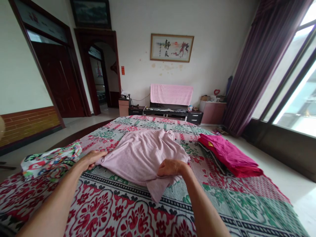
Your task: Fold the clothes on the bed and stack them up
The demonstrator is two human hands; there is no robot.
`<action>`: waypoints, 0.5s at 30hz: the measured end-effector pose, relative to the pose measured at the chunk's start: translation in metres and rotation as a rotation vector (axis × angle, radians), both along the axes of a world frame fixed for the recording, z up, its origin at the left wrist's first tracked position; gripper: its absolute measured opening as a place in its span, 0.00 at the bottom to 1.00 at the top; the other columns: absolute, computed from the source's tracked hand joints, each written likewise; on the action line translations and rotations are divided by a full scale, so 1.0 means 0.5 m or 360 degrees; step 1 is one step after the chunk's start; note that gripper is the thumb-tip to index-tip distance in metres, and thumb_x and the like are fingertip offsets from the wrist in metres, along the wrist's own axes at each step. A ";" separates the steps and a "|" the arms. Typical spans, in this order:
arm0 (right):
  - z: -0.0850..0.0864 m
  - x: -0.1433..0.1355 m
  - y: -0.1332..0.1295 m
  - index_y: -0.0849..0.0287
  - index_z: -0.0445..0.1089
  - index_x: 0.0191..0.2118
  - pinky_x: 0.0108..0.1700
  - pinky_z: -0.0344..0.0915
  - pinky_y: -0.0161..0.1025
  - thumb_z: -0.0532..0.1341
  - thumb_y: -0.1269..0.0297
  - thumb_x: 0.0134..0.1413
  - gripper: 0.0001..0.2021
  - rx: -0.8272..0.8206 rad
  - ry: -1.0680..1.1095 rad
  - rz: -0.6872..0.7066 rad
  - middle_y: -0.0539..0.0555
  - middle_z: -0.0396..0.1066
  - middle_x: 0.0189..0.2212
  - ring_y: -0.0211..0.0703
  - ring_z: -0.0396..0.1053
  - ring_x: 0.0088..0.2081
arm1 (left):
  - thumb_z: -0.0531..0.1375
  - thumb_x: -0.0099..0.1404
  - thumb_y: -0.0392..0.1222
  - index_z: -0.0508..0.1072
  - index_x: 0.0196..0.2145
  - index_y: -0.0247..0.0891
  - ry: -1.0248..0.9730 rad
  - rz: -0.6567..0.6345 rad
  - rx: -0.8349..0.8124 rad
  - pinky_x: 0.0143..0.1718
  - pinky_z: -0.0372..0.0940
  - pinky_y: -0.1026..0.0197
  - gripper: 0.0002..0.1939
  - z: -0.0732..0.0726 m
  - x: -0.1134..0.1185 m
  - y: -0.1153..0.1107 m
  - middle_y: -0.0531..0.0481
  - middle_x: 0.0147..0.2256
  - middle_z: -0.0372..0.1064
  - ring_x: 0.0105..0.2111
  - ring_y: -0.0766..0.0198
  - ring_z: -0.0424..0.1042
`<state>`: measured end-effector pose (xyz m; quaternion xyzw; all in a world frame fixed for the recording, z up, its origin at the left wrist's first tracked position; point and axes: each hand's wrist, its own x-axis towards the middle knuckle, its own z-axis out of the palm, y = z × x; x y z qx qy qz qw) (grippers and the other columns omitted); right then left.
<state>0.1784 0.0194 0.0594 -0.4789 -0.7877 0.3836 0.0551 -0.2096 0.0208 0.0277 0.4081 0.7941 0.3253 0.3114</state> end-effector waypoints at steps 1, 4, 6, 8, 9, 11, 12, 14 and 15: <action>-0.003 0.001 0.002 0.56 0.71 0.14 0.21 0.48 0.35 0.64 0.58 0.39 0.11 0.0054 -0.0088 -0.0060 0.47 0.64 0.13 0.33 0.54 0.17 | 0.64 0.47 0.59 0.70 0.19 0.39 0.0016 -0.0083 -0.0064 0.13 0.48 0.64 0.19 0.006 0.005 -0.007 0.53 0.09 0.54 0.10 0.64 0.56; -0.012 0.005 0.008 0.56 0.69 0.12 0.20 0.48 0.35 0.65 0.54 0.37 0.14 0.0178 -0.0239 -0.0158 0.48 0.65 0.12 0.33 0.56 0.16 | 0.67 0.42 0.61 0.70 0.18 0.38 0.0098 -0.0249 -0.0119 0.13 0.48 0.65 0.22 0.021 0.012 -0.020 0.52 0.09 0.56 0.11 0.64 0.57; -0.014 0.006 0.010 0.55 0.71 0.14 0.21 0.50 0.34 0.66 0.52 0.36 0.14 0.0211 -0.0198 -0.0139 0.48 0.67 0.14 0.34 0.58 0.17 | 0.68 0.40 0.61 0.70 0.16 0.38 0.0104 -0.0304 -0.0127 0.13 0.48 0.65 0.22 0.026 0.012 -0.021 0.52 0.10 0.57 0.11 0.65 0.57; -0.013 0.004 0.009 0.54 0.74 0.17 0.21 0.52 0.34 0.68 0.49 0.33 0.13 0.0214 -0.0095 -0.0108 0.48 0.70 0.16 0.36 0.62 0.19 | 0.68 0.39 0.58 0.69 0.14 0.39 0.0096 -0.0322 -0.0113 0.14 0.48 0.64 0.21 0.026 0.012 -0.016 0.52 0.10 0.58 0.12 0.64 0.57; -0.012 0.003 0.007 0.54 0.75 0.18 0.22 0.53 0.34 0.68 0.48 0.32 0.14 0.0206 -0.0057 -0.0085 0.48 0.71 0.17 0.36 0.63 0.20 | 0.69 0.39 0.57 0.68 0.13 0.39 0.0125 -0.0326 -0.0094 0.15 0.48 0.64 0.20 0.023 0.012 -0.012 0.52 0.10 0.57 0.12 0.63 0.58; -0.007 0.002 0.001 0.53 0.76 0.22 0.23 0.55 0.34 0.69 0.47 0.32 0.15 0.0173 -0.0032 -0.0031 0.48 0.72 0.19 0.37 0.66 0.22 | 0.69 0.39 0.52 0.65 0.11 0.40 0.0294 -0.0390 -0.0060 0.17 0.51 0.63 0.18 0.017 0.012 -0.001 0.52 0.10 0.58 0.14 0.61 0.61; -0.004 0.004 -0.003 0.53 0.77 0.24 0.24 0.57 0.33 0.69 0.48 0.31 0.15 0.0159 -0.0034 -0.0010 0.48 0.73 0.20 0.38 0.66 0.22 | 0.68 0.40 0.50 0.65 0.10 0.40 0.0421 -0.0446 -0.0050 0.19 0.53 0.63 0.17 0.015 0.013 0.005 0.52 0.10 0.59 0.16 0.60 0.63; -0.001 0.015 -0.015 0.52 0.78 0.29 0.25 0.59 0.33 0.70 0.50 0.30 0.16 0.0156 -0.0056 0.0009 0.48 0.74 0.24 0.38 0.68 0.24 | 0.65 0.44 0.49 0.67 0.10 0.41 0.0664 -0.0521 -0.0055 0.23 0.57 0.61 0.15 0.012 0.015 0.014 0.50 0.13 0.64 0.21 0.56 0.68; 0.000 0.023 -0.023 0.52 0.79 0.32 0.27 0.60 0.34 0.71 0.51 0.29 0.18 0.0186 -0.0069 0.0013 0.48 0.75 0.26 0.39 0.69 0.25 | 0.64 0.46 0.49 0.69 0.11 0.41 0.0748 -0.0523 -0.0057 0.25 0.58 0.61 0.14 0.012 0.015 0.016 0.48 0.15 0.67 0.23 0.55 0.70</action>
